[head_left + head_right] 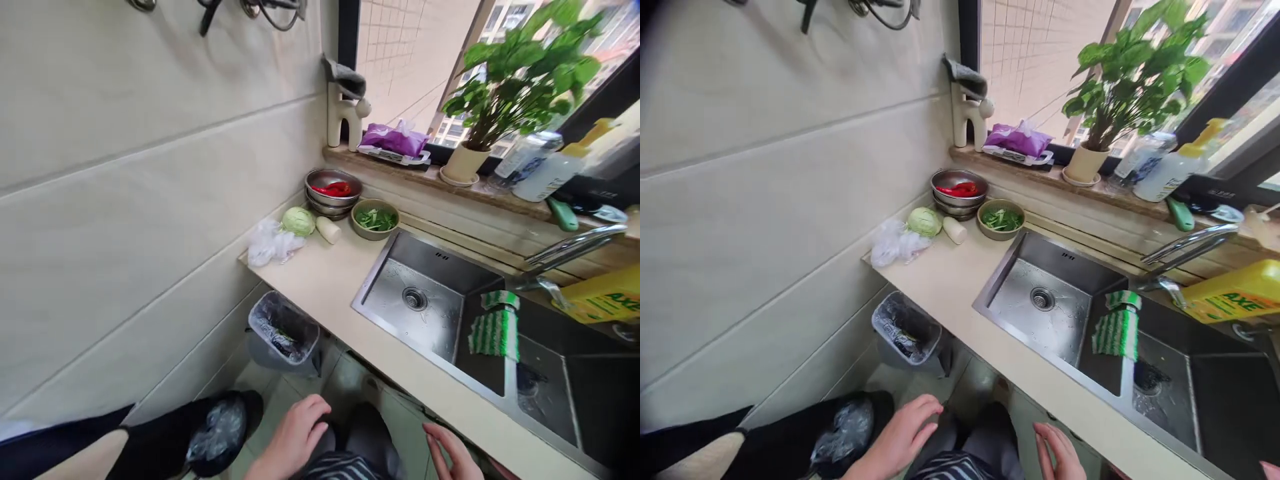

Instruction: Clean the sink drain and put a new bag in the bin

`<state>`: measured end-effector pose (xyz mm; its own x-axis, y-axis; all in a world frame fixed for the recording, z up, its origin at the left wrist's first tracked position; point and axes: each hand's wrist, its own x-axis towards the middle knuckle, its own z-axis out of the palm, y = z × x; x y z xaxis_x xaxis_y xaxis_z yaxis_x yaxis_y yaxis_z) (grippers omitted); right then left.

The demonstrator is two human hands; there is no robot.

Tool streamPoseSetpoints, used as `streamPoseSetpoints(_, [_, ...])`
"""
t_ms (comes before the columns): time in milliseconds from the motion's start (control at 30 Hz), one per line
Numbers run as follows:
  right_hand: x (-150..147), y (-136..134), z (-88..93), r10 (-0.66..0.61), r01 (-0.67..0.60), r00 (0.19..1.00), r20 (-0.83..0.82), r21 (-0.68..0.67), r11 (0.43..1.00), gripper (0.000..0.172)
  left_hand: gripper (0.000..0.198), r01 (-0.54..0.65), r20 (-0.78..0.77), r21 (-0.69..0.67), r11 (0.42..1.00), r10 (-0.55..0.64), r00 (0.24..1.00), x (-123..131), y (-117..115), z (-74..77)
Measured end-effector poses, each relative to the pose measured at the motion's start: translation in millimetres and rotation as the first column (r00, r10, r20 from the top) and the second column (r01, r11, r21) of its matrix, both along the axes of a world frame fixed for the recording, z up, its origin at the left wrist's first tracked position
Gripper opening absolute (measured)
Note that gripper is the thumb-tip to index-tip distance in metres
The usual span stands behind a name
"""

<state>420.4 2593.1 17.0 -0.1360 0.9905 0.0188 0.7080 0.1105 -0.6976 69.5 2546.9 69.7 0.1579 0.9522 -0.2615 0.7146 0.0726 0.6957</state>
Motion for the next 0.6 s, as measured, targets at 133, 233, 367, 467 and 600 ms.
streamPoseSetpoints(133, [64.4,52.7,4.5,-0.063,0.056,0.997,0.049,0.134,0.989,0.034,0.021,-0.014,0.027,0.068,0.998,0.012,1.0,42.1,8.7,-10.9])
streamPoseSetpoints(233, [131.7,109.6,10.6,-0.136,0.119,0.986,0.091,0.173,0.978,0.038,0.022,0.002,0.069,0.118,0.993,-0.011,0.998,86.9,41.5,-19.2])
streamPoseSetpoints(367, [208.2,201.0,30.5,-0.239,0.199,0.955,0.175,0.219,0.955,0.042,0.023,0.062,0.069,0.117,0.991,-0.07,0.995,168.0,110.8,-7.7])
streamPoseSetpoints(467, [240.3,277.7,50.9,-0.335,0.235,0.892,0.303,0.322,0.917,0.048,0.025,0.14,0.126,0.073,0.987,-0.149,0.981,229.6,168.2,4.9])
streamPoseSetpoints(600, [257.5,356.7,65.9,-0.297,0.212,0.79,0.537,0.216,0.953,0.056,0.027,0.103,0.198,-0.037,0.994,-0.094,0.976,297.2,239.4,8.9])
